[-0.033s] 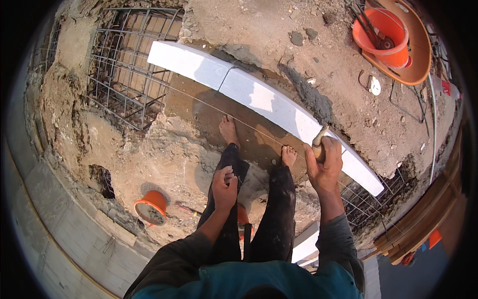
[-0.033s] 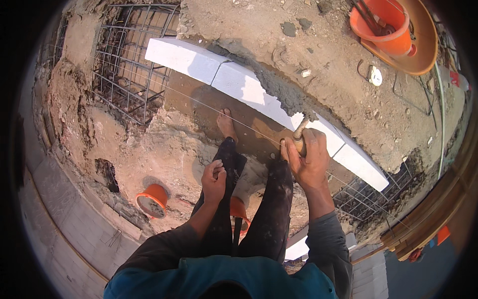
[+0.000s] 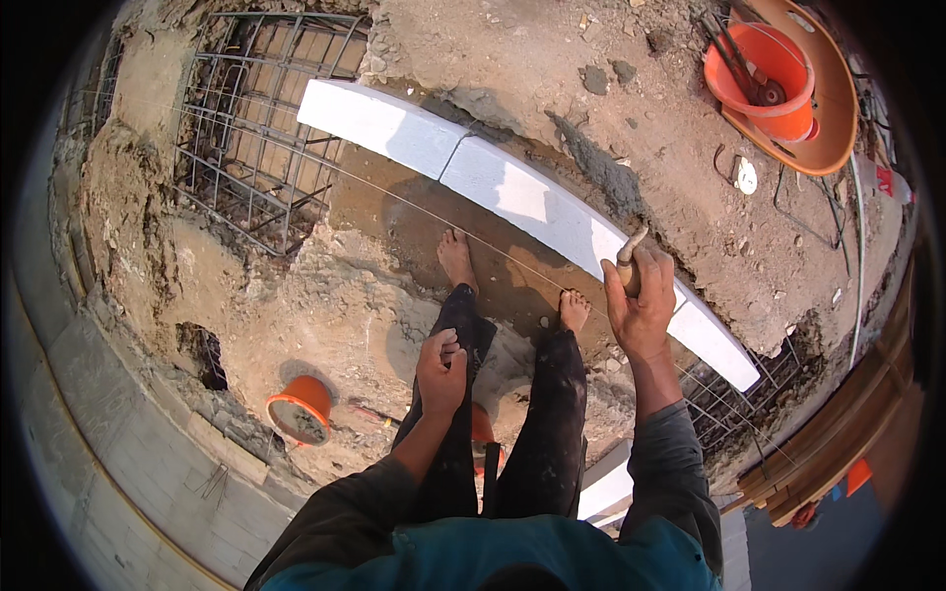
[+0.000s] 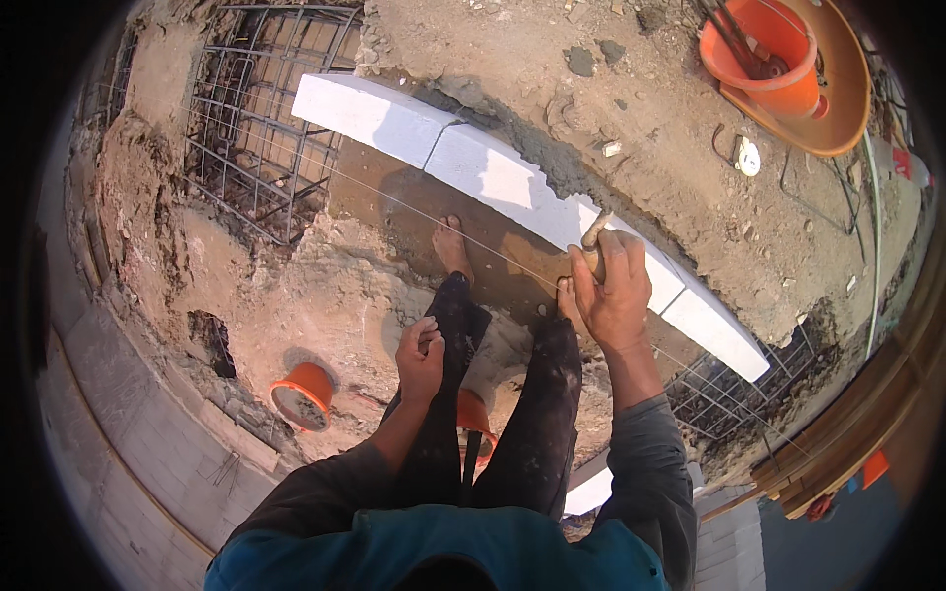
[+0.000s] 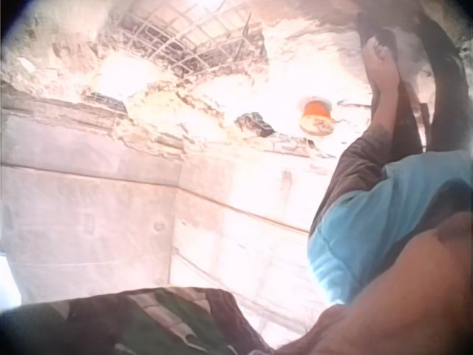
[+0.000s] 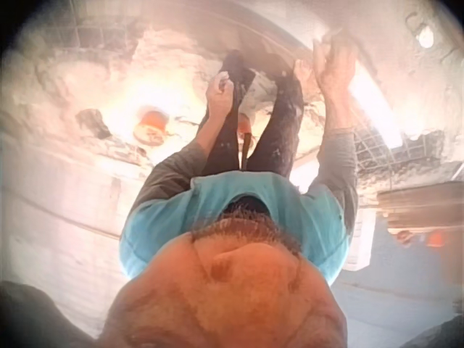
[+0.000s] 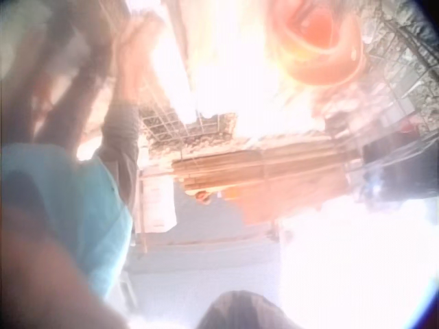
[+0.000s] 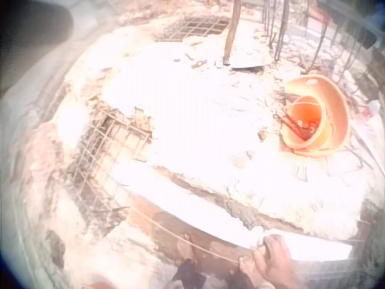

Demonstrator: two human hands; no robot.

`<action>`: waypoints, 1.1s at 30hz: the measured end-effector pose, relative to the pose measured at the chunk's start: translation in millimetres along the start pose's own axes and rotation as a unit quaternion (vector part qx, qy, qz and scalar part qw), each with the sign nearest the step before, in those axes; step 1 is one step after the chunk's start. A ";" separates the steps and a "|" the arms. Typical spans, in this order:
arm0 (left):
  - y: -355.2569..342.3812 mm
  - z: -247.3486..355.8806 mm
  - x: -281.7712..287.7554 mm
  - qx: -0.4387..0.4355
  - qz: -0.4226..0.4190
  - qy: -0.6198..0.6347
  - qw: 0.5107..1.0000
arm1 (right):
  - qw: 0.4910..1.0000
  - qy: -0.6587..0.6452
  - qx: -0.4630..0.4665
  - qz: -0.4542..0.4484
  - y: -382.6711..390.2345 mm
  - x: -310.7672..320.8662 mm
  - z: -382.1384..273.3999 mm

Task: The person applies mortar using a trowel and places white blocks along a curved layout on a construction site. They tap the blocks with a hammer and check the alignment against a string line.

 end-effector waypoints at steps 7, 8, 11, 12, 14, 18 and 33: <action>-24.3 -24.6 80.5 0.086 0.064 0.021 0.994 | 0.984 0.088 -0.056 -0.145 -47.2 -111.9 45.8; -26.5 -24.2 90.8 0.095 0.071 0.019 0.993 | 0.982 0.091 -0.059 -0.158 -47.5 -116.3 41.2; -32.0 -37.6 114.1 0.106 0.072 0.002 0.992 | 0.979 0.075 -0.063 -0.181 -52.5 -124.3 16.3; -34.8 -43.9 120.0 0.111 0.067 -0.001 0.992 | 0.975 0.074 -0.073 -0.194 -56.3 -128.7 7.7; -37.7 -57.4 131.0 0.122 0.051 -0.014 0.991 | 0.967 0.071 -0.102 -0.221 -56.0 -137.8 -5.7; -46.9 -65.6 142.0 0.128 0.038 -0.014 0.991 | 0.969 0.066 -0.077 -0.225 -72.7 -161.3 -31.9; -91.9 -22.5 155.2 -0.013 -0.043 -0.166 0.985 | 0.959 -0.047 -0.234 -0.156 -12.1 -94.7 -27.5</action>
Point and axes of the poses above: each hand's wrist, its own y-axis away from the middle knuckle, its own x-axis out of the back of the hand, z = x × y, the point moved 9 cm from there along -y, towards the middle knuckle, and after that the axes turned 4 degrees about z, right-handed, at the moved point
